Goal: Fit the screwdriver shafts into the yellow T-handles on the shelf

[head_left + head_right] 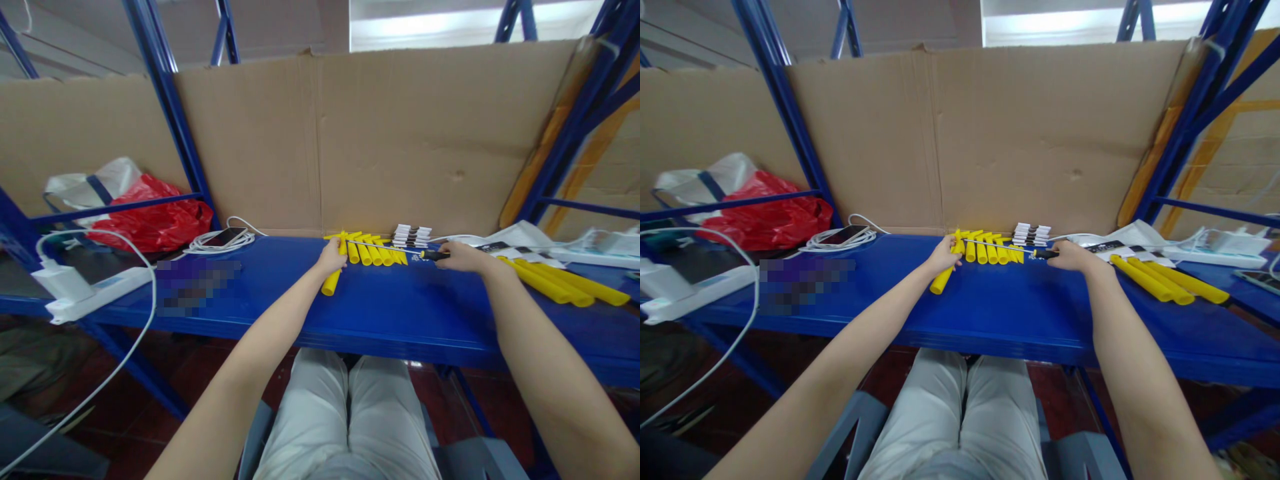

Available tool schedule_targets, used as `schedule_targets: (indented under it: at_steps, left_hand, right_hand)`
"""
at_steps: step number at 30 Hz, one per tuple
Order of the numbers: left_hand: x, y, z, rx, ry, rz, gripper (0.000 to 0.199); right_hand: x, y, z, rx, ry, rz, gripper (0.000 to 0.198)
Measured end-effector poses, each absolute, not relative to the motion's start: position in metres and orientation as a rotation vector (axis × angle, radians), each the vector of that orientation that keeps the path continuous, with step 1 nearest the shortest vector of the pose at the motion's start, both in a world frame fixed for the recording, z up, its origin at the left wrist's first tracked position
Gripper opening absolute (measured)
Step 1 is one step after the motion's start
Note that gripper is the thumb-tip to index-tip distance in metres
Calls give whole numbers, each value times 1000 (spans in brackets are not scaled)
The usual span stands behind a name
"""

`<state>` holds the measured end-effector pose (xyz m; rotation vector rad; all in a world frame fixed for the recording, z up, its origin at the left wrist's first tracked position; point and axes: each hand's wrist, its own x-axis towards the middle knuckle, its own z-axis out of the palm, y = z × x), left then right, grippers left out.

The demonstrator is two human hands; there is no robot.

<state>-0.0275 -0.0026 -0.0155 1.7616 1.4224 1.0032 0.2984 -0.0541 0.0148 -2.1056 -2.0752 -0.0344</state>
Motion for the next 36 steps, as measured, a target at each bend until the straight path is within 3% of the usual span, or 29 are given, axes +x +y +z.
schedule_targets:
  at_steps: [9,18,26,36]
  left_hand:
    - [-27,-4,-13,1756,1420,993,53]
    - [-28,-1,-16,1739,1423,1002,58]
    - [-27,-4,-14,1753,1405,999,54]
    - [-27,-3,-15,1749,1401,998,55]
  right_hand:
    - [301,-51,9,-2063,-2017,-251,18]
    - [291,-59,18,-2126,-2074,98,6]
    - [288,-61,18,-2131,-2043,-96,13]
    - [288,-64,20,-2125,-2015,170,4]
